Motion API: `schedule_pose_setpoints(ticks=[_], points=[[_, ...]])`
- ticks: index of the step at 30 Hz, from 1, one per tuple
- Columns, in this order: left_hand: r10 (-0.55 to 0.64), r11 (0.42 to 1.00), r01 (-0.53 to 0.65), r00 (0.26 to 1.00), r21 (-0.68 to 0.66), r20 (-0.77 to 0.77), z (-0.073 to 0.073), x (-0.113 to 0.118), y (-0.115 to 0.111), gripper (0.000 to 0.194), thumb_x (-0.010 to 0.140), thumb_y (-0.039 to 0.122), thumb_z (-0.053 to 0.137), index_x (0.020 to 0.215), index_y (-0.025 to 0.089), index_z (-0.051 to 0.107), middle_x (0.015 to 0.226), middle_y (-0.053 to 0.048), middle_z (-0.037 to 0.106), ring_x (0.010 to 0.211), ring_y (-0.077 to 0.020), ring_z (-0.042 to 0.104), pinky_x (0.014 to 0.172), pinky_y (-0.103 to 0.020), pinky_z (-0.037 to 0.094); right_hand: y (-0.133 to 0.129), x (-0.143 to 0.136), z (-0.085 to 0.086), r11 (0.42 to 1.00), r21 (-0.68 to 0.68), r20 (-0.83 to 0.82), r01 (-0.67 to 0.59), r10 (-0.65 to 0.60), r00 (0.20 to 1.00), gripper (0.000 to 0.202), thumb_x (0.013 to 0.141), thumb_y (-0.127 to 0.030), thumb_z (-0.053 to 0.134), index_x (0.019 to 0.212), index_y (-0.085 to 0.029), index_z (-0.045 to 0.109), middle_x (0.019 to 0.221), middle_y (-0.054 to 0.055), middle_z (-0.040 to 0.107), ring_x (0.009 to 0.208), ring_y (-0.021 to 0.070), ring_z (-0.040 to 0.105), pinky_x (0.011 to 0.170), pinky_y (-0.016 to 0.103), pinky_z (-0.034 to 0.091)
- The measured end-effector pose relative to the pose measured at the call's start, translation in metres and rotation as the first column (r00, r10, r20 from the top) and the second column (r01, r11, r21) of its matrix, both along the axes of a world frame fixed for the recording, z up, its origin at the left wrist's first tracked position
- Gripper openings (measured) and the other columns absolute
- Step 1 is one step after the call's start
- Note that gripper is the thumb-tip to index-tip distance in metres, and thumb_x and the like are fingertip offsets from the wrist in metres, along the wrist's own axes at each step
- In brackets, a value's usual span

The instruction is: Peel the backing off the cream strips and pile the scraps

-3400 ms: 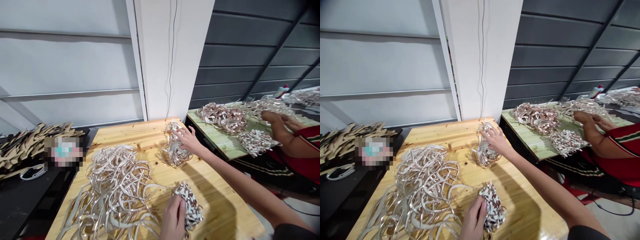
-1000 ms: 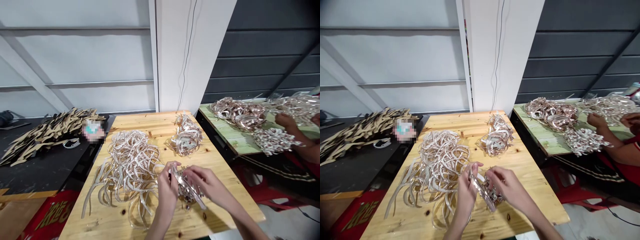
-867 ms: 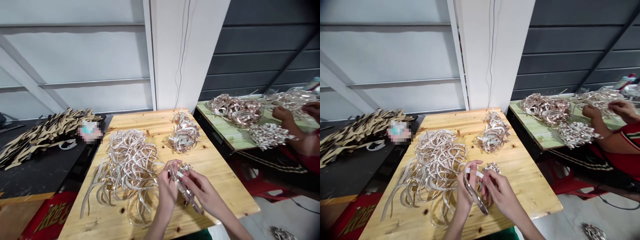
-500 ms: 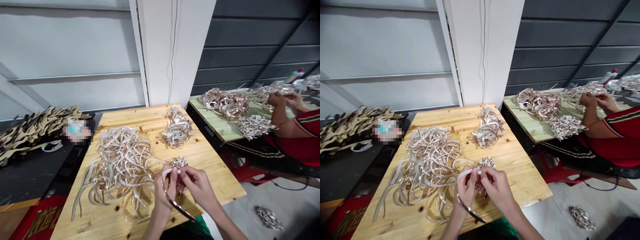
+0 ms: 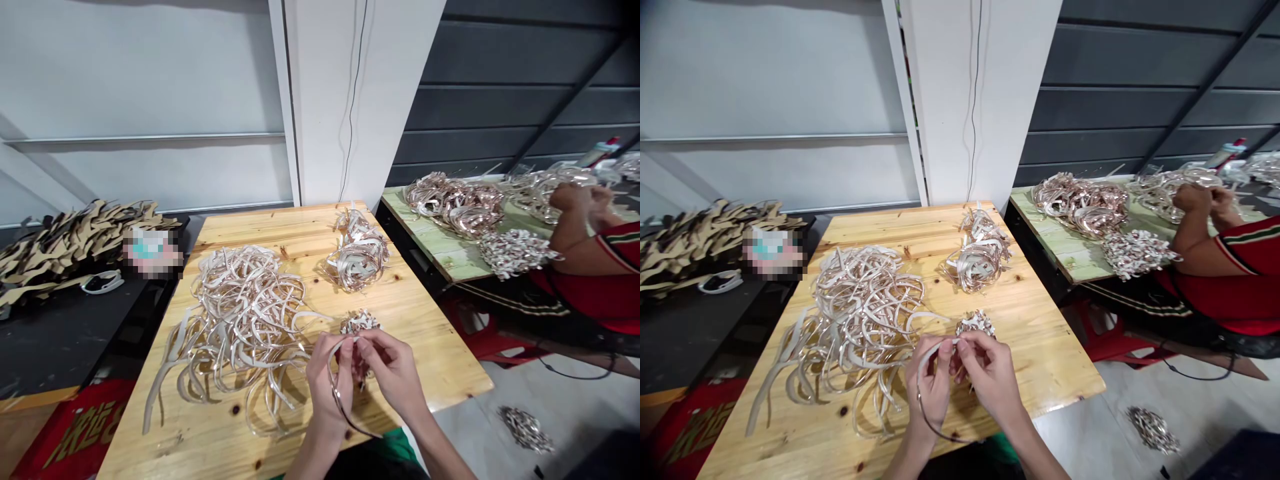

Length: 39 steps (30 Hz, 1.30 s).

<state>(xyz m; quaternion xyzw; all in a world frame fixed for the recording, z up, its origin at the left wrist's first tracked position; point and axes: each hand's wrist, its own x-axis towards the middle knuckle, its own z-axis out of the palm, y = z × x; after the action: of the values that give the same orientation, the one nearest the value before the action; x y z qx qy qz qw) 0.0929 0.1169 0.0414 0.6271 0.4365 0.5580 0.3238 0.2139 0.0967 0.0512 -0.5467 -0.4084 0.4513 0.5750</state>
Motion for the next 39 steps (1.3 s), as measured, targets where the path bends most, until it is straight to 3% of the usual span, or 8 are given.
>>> schedule_pose_setpoints(ticks=[3, 8, 14, 18, 26, 31, 34, 39], points=[[0.000, 1.000, 0.000, 1.000, 0.024, 0.014, 0.000, 0.000, 0.000, 0.025, 0.108, 0.024, 0.062, 0.092, 0.020, 0.080, 0.072, -0.001, 0.069, 0.070, -0.0178, 0.066, 0.070, -0.027, 0.054, -0.002, -0.001, 0.003, 1.000, -0.005, -0.015, 0.007, -0.007, 1.000, 0.032, 0.092, -0.054, 0.077, 0.087, -0.023, 0.082, 0.063, 0.003, 0.072, 0.050, 0.0212, 0.069, 0.049, 0.032, 0.061], [-0.053, 0.996, 0.050, 0.998, 0.079, 0.036, -0.003, -0.002, -0.003, 0.020, 0.106, 0.023, 0.065, 0.112, 0.022, 0.084, 0.088, -0.005, 0.076, 0.072, -0.0170, 0.071, 0.064, -0.025, 0.057, -0.004, -0.008, 0.006, 0.996, -0.020, -0.037, 0.088, -0.089, 0.995, 0.025, 0.091, -0.043, 0.078, 0.085, -0.020, 0.083, 0.059, 0.001, 0.071, 0.047, 0.0189, 0.068, 0.048, 0.029, 0.062], [-0.064, 0.992, 0.058, 0.997, 0.114, 0.049, -0.010, -0.003, -0.003, 0.019, 0.105, 0.019, 0.066, 0.109, 0.023, 0.084, 0.089, -0.005, 0.076, 0.079, -0.0173, 0.074, 0.071, -0.024, 0.060, 0.000, -0.009, 0.000, 0.988, -0.036, -0.094, 0.149, -0.152, 0.984, 0.014, 0.080, -0.031, 0.082, 0.074, -0.018, 0.081, 0.054, -0.001, 0.071, 0.040, 0.0158, 0.066, 0.043, 0.024, 0.059], [-0.030, 0.996, 0.026, 0.998, 0.091, 0.048, -0.011, -0.001, -0.001, 0.020, 0.104, 0.015, 0.065, 0.105, 0.023, 0.083, 0.088, -0.004, 0.078, 0.080, -0.0170, 0.072, 0.074, -0.025, 0.060, -0.001, -0.005, -0.003, 0.992, -0.019, -0.119, 0.128, -0.129, 0.984, 0.022, 0.079, -0.040, 0.087, 0.079, -0.018, 0.081, 0.056, 0.000, 0.073, 0.041, 0.0174, 0.069, 0.044, 0.025, 0.060], [0.034, 0.996, -0.032, 0.999, 0.083, -0.018, -0.018, 0.000, 0.002, 0.023, 0.103, 0.019, 0.066, 0.109, 0.027, 0.087, 0.092, -0.007, 0.076, 0.090, -0.0219, 0.069, 0.076, -0.029, 0.064, -0.006, 0.002, 0.001, 0.999, -0.013, -0.096, 0.045, -0.046, 0.994, 0.033, 0.095, -0.050, 0.079, 0.093, -0.017, 0.083, 0.076, 0.008, 0.081, 0.056, 0.0181, 0.074, 0.055, 0.024, 0.065], [0.034, 0.994, -0.030, 0.999, 0.104, -0.037, -0.019, 0.004, -0.003, 0.023, 0.102, 0.021, 0.069, 0.115, 0.026, 0.088, 0.093, -0.007, 0.066, 0.082, -0.0190, 0.071, 0.071, -0.026, 0.063, -0.011, 0.008, -0.002, 0.998, -0.051, 0.072, 0.031, -0.027, 0.997, 0.043, 0.103, -0.056, 0.066, 0.109, -0.016, 0.080, 0.095, 0.013, 0.084, 0.070, 0.0230, 0.079, 0.069, 0.034, 0.071], [-0.023, 0.994, 0.029, 0.998, 0.102, -0.062, -0.021, 0.005, -0.006, 0.026, 0.102, 0.019, 0.070, 0.121, 0.028, 0.086, 0.094, -0.005, 0.065, 0.082, -0.0177, 0.071, 0.073, -0.025, 0.063, -0.016, 0.012, 0.000, 0.996, -0.079, 0.096, 0.052, -0.044, 0.994, 0.045, 0.103, -0.058, 0.064, 0.114, -0.016, 0.077, 0.098, 0.014, 0.083, 0.074, 0.0247, 0.080, 0.065, 0.035, 0.072], [-0.080, 0.988, 0.086, 0.995, 0.125, -0.059, -0.024, 0.006, -0.005, 0.027, 0.102, 0.017, 0.070, 0.121, 0.029, 0.086, 0.092, -0.004, 0.065, 0.079, -0.0163, 0.072, 0.072, -0.023, 0.063, -0.023, 0.021, 0.009, 0.993, -0.111, 0.107, 0.040, -0.029, 0.994, 0.038, 0.103, -0.056, 0.065, 0.099, -0.018, 0.072, 0.084, 0.008, 0.078, 0.069, 0.0215, 0.075, 0.056, 0.028, 0.066]])
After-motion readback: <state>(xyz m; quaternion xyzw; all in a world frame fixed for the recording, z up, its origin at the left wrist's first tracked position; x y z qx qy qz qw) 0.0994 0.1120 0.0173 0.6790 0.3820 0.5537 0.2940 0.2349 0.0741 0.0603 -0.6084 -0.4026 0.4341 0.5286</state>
